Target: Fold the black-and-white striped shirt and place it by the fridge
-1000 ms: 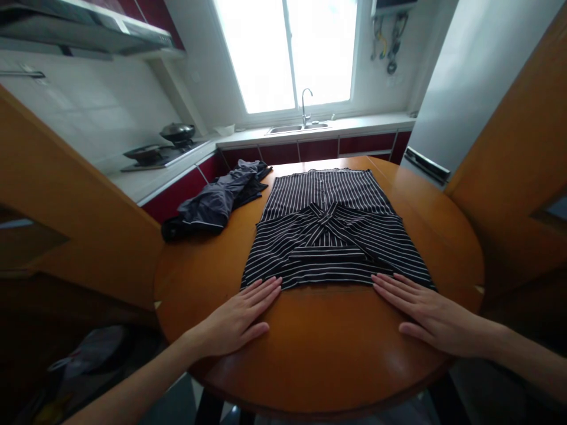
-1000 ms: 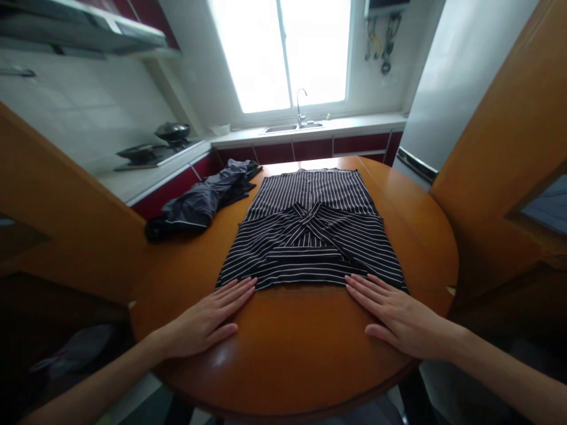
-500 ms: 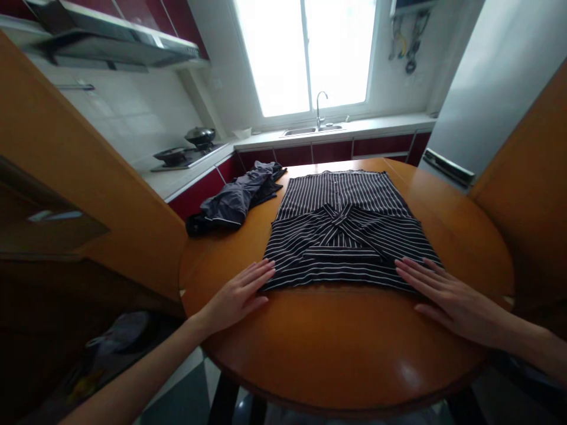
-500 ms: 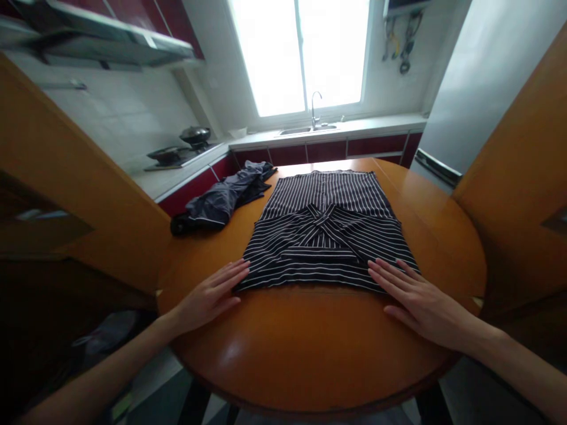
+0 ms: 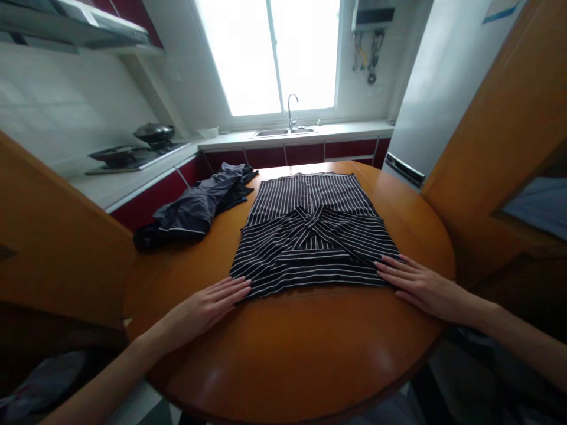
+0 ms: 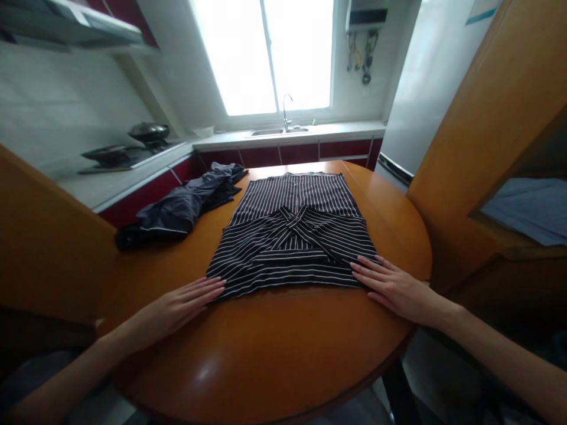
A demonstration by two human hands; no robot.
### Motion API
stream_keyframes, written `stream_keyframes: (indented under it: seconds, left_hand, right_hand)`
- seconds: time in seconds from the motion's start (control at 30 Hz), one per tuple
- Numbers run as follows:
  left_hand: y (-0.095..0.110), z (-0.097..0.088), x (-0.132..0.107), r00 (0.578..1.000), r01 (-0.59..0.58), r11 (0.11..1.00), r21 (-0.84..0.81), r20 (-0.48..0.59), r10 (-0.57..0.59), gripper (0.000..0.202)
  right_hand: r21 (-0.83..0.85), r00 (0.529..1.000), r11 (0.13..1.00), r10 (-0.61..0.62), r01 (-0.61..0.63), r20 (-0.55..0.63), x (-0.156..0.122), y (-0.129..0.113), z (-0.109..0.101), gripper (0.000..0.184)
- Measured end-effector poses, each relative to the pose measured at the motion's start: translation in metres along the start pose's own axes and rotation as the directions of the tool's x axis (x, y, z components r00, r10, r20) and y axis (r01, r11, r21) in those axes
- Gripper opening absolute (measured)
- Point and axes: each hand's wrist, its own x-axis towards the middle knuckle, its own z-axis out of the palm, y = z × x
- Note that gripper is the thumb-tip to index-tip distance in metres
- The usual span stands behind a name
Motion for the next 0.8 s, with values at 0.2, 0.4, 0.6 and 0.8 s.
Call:
stream_keyframes:
  seconds: [0.2, 0.4, 0.6, 0.8]
  left_hand:
    - [0.003, -0.009, 0.0, 0.999, 0.012, 1.0, 0.0, 0.045, -0.012, 0.067]
    - [0.005, -0.02, 0.008, 0.997, 0.018, 1.0, -0.01, 0.077, -0.017, 0.07]
    - [0.003, -0.016, 0.015, 0.999, -0.009, 1.0, 0.006, 0.044, 0.008, 0.055]
    - [-0.007, -0.003, 0.018, 0.998, -0.068, 0.998, -0.014, -0.002, 0.068, 0.048]
  right_hand:
    - [-0.063, 0.991, 0.997, -0.051, 0.043, -0.123, -0.001, 0.001, -0.008, 0.065]
    - [-0.106, 0.99, 0.992, -0.081, 0.069, -0.116, 0.0, -0.001, -0.014, 0.071]
    - [-0.133, 0.987, 0.985, -0.122, 0.108, -0.106, 0.005, 0.001, -0.009, 0.069]
    - [-0.058, 0.969, 0.983, -0.179, 0.172, -0.168, 0.009, 0.016, 0.005, 0.057]
